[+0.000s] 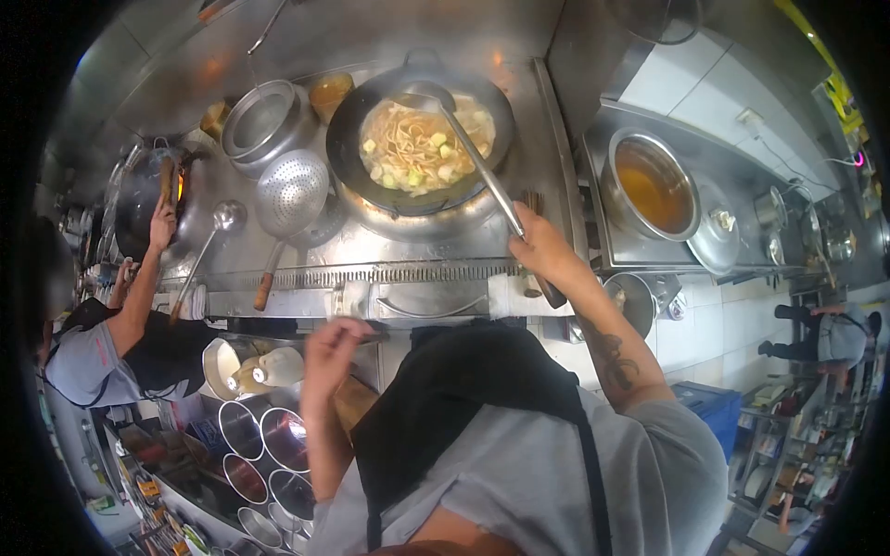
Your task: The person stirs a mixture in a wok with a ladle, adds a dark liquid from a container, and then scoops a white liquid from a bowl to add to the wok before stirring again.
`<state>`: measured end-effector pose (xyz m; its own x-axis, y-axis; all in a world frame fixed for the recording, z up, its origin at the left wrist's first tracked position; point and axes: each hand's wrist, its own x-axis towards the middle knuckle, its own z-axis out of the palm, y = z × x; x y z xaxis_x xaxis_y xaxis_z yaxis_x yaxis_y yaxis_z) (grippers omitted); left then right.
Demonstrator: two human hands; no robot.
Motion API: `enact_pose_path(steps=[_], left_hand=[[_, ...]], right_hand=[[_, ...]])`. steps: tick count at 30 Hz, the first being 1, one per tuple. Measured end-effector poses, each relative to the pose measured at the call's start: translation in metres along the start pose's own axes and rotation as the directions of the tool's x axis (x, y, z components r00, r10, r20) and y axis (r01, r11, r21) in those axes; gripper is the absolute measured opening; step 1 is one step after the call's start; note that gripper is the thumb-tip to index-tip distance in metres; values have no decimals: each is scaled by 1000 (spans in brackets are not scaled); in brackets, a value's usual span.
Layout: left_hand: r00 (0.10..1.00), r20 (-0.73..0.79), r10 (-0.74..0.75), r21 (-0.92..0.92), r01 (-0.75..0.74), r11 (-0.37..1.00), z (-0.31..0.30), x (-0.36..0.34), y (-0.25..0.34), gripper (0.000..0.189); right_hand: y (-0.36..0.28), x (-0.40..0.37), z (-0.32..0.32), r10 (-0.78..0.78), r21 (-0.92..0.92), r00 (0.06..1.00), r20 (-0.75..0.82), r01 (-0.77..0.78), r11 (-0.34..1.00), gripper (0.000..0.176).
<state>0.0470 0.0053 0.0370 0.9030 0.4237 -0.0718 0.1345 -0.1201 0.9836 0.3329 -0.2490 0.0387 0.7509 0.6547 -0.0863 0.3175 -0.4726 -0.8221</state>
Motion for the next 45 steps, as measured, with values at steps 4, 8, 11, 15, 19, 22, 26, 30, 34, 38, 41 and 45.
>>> enact_pose_path(steps=[4,8,11,15,19,22,26,30,34,38,41,45], left_hand=[[780,-78,621,-111,-625,772,-12,-11,147,27],[531,250,810,-8,-835,550,-19,-21,218,40],[495,320,808,38,-859,511,-2,-17,232,74],[650,327,687,122,-749,651,1,-22,230,61],[570,236,787,-2,-809,587,14,-24,228,63],[576,331,747,50,-801,596,3,-25,224,21],[845,9,535,38,-534,844,34,17,164,9],[944,162,288,209,-318,925,79,54,74,10],[916,274,292,362,-380,851,115,63,15,12],[863,198,464,554,-489,673,135,84,1,23],[771,54,635,733,-462,499,142,129,-2,28],[723,102,683,801,-467,374,137,183,-28,15]], right_hand=[[-7,6,-2,119,121,982,148,-138,983,53],[14,38,3,132,-7,965,226,-134,991,53],[38,45,31,-319,-476,943,-94,239,847,54],[28,24,26,-241,-174,968,-68,227,958,52],[-14,-1,-3,173,313,947,271,-257,914,51],[5,5,3,142,182,968,209,-181,966,41],[1,-12,12,-50,-153,998,43,56,987,44],[0,-31,-2,138,192,964,229,-184,964,44],[-15,-43,-32,173,303,890,423,-318,898,48],[10,-43,-44,147,145,924,353,-210,967,51],[26,-42,-43,31,33,983,183,-37,999,53],[64,-38,-45,-60,-46,998,-29,58,997,55]])
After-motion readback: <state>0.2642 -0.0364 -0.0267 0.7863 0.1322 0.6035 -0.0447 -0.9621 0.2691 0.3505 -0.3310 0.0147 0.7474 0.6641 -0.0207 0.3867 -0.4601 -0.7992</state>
